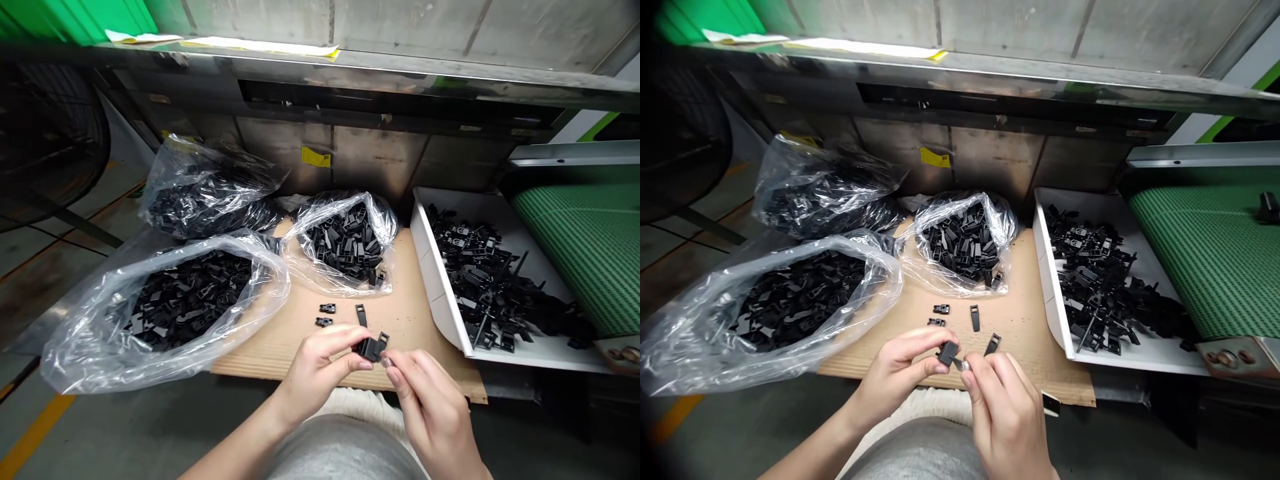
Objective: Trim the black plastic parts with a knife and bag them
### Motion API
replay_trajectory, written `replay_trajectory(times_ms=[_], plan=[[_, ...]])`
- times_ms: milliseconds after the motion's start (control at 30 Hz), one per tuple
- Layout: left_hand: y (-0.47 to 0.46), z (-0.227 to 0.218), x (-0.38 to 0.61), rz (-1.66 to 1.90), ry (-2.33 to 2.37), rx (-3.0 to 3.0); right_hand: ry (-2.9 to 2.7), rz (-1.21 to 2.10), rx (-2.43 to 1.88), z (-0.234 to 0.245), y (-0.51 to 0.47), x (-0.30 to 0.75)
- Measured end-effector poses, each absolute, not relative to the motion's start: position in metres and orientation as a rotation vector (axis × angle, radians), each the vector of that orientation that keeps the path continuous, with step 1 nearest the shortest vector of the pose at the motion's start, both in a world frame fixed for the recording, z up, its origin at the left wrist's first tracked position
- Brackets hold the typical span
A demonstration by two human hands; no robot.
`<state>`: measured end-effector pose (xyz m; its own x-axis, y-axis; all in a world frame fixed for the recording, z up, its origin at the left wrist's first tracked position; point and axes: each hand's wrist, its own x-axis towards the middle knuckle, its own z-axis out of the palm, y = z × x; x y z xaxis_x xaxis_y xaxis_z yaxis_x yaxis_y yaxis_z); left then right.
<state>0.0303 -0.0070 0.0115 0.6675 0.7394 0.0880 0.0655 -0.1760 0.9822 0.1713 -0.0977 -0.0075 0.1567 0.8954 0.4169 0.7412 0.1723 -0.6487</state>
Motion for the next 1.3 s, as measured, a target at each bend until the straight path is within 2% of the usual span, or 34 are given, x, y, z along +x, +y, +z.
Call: replay_trajectory(times_ms=[133,367,733,933,1033,1167,1300], plan=[[-0.009,0.015,0.03,0.644,0.598,1.673,-1.469,0.171,-1.72,-0.009,-0.094,0.189],[-0.005,0.013,0.033,0.734,0.642,1.72,-1.378,0.664,-1.531,0.006,-0.097,0.185],[-0.005,0.011,0.033,0.771,0.669,1.817,-1.481,0.504,-1.579,0.008,-0.082,0.172],[0.004,0.003,0.037,0.843,0.922,1.664,-1.479,0.674,-1.524,0.006,-0.085,0.169],[0.006,0.004,0.039,0.819,0.855,1.717,-1.163,0.815,-1.594,0.006,-0.079,0.176],[0.003,0.007,0.041,0.717,0.791,1.772,-1.044,1.068,-1.512,0.009,-0.069,0.183],[0.002,0.01,0.04,0.487,0.66,1.572,-0.959,1.068,-1.509,0.01,-0.066,0.185]])
